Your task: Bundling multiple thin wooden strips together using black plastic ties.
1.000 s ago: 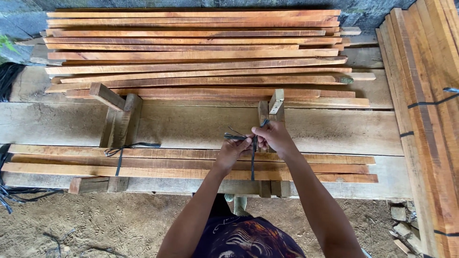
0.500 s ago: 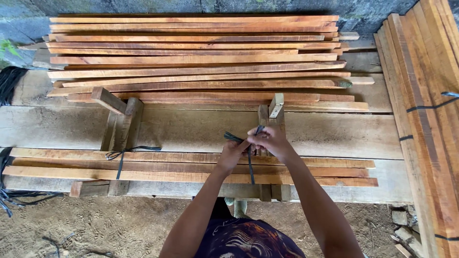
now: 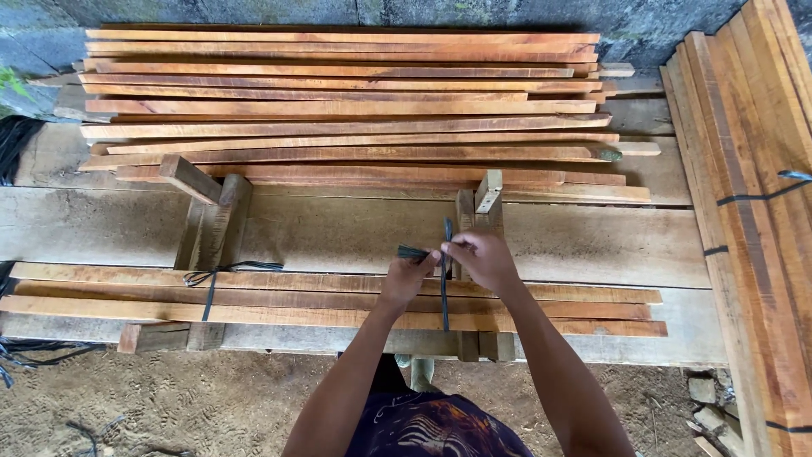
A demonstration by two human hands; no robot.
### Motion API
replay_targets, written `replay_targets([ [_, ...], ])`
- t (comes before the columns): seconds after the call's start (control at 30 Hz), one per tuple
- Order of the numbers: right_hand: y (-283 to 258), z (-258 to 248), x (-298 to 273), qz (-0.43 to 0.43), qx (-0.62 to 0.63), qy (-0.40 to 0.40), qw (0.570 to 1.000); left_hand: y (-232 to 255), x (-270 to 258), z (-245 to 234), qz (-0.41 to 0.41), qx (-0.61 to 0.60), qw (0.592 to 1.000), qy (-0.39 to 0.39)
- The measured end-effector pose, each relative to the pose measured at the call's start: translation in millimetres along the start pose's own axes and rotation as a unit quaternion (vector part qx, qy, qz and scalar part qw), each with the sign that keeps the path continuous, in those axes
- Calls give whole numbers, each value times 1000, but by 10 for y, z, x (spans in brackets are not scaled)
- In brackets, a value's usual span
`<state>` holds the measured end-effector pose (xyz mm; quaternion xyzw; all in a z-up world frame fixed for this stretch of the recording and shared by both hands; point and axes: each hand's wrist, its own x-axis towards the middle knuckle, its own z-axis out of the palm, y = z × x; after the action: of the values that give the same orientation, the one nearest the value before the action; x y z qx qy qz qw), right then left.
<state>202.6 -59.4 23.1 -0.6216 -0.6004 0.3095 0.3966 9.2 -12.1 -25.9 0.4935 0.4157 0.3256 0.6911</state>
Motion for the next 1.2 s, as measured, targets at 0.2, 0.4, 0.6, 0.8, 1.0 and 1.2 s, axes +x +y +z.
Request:
replay_targets([
  [0.2,586,225,347,103,-135,6,985,206,-80,-40,-50,298,953,-9],
  [0.4,373,183,167,172,-104,-29,979,154,-117,-149,-68,312,948,12],
  [0.6,-184,-72,146,30,140,-74,987,367,-213,21,-7,267,961,-69],
  [0.8,770,251,316,125,-58,41,990,265,-218,29,-41,271,961,-49],
  [1.0,485,293,200,310,258,-50,914,293,-199,-36,-13,248,969,-7],
  [1.2,523,150,11,291,320,-79,898,88,-203,-105,35,248,968,-10],
])
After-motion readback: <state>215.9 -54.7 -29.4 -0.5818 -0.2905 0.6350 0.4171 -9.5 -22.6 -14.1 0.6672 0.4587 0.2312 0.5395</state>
